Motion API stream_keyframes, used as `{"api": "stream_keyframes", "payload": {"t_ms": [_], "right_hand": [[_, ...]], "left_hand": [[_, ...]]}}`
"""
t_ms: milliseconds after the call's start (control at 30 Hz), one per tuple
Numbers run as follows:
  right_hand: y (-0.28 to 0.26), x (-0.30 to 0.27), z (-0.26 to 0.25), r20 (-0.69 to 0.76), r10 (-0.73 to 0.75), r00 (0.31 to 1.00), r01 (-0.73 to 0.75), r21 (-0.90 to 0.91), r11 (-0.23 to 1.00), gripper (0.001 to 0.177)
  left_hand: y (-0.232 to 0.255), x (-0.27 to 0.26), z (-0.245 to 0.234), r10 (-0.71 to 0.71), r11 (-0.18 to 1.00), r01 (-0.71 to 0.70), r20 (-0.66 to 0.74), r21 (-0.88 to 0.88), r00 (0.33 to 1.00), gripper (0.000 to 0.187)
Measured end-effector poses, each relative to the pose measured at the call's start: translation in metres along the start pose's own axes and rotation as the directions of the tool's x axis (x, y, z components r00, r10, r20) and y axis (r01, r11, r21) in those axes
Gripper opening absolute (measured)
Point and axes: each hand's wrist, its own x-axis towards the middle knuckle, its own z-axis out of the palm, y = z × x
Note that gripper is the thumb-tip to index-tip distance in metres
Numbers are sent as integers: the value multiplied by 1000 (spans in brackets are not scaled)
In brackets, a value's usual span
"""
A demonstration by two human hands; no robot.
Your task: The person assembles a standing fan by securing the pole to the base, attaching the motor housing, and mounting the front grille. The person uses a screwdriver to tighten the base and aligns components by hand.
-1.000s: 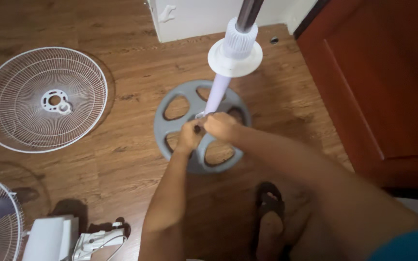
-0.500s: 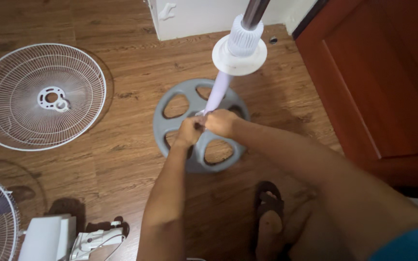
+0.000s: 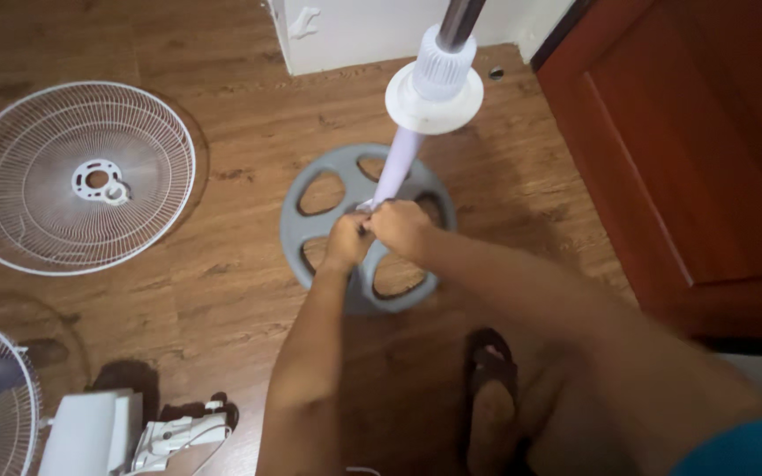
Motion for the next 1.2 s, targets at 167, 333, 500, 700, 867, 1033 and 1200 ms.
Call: {"api": "stream_keyframes", "payload": {"t_ms": [167,333,500,700,867,1033,1200], "right_hand": [[26,-2,5,-50,-421,906,403,-205,892,31],[12,2,2,-4,-154,988,153,159,975,36],[-16,1,12,44,578,815,-557,332,761,50],[19,-2,20,-10,83,997,-83,-53,995,34],[54,-14,8,-146,-556,818,487,-336,806,33],[42,-5,-2,-127,-687,715,597,-400,695,46],[16,-13,-7,-60,-160,985,170,265,949,38]], "left_hand": [[-29,3,7,-118,993,117,63,12,991,9],[-44,-7,4,-140,990,138,-61,-35,988,24],[-25,-15,8,-143,985,134,-83,-106,986,28],[-10,-10,19,-78,997,76,-143,-22,987,16],[-10,-5,7,-79,997,79,4,-23,997,19],[-12,-5,0,-154,988,154,68,-1,986,12],[-5,-12,-4,-147,987,141,-84,-79,985,34]]}}
